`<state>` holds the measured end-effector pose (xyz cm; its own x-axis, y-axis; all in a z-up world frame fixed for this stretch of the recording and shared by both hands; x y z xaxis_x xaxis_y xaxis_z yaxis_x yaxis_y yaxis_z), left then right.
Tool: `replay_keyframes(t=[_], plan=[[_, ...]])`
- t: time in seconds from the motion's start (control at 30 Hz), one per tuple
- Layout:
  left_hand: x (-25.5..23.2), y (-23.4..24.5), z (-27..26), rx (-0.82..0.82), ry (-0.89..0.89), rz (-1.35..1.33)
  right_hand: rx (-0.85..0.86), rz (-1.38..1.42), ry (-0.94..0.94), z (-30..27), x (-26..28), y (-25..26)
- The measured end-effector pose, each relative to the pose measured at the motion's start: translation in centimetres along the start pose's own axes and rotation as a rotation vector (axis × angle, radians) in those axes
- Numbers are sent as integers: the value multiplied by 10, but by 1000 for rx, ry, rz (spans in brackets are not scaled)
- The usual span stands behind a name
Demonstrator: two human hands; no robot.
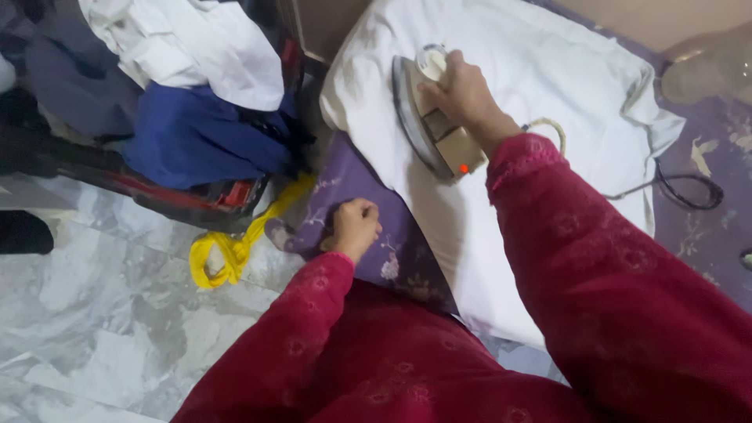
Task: The person irons a white shirt on a floral-patterned ironing board. They repeatedly smooth the fabric with their hands, reposition the shirt, and use a steam iron to press different sections of the garment.
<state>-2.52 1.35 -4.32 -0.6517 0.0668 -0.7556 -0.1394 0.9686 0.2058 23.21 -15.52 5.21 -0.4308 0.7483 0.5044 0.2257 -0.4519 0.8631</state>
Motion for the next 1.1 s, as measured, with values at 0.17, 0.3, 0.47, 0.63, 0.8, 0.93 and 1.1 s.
replay_keyframes(t=[0.17, 0.3, 0.47, 0.63, 0.8, 0.93, 1.1], plan=[[-8, -19, -6, -112, -69, 253, 134, -124, 73, -51, -4, 3], [-5, -45, 1, -17, -46, -170, 281, -49, -87, -161, -19, 17], [4, -64, 26, 27, 93, -441, 395, 65, -283, -328, -25, 51], [5, -61, 39, -68, 74, -425, 463, 25, -458, -444, -26, 49], [-2, -46, 40, -134, 103, -473, 280, 54, -206, -420, -5, 45], [1, -39, 43, -164, 150, -327, 299, 60, -167, -348, 20, 30], [11, -24, 53, -239, 31, -389, 217, 55, -70, -247, 56, 8]])
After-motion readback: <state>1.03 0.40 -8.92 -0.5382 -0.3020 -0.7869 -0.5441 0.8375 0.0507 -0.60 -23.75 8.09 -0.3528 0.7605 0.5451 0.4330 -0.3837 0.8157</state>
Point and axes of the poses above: each hand's wrist, its own z-axis towards the middle knuckle, its own y-axis out of the back of the hand, x = y × z, the point moved 5 cm from there along z, towards the middle knuckle, and after that the axes turned 9 degrees about y, right-handed, at the moved point
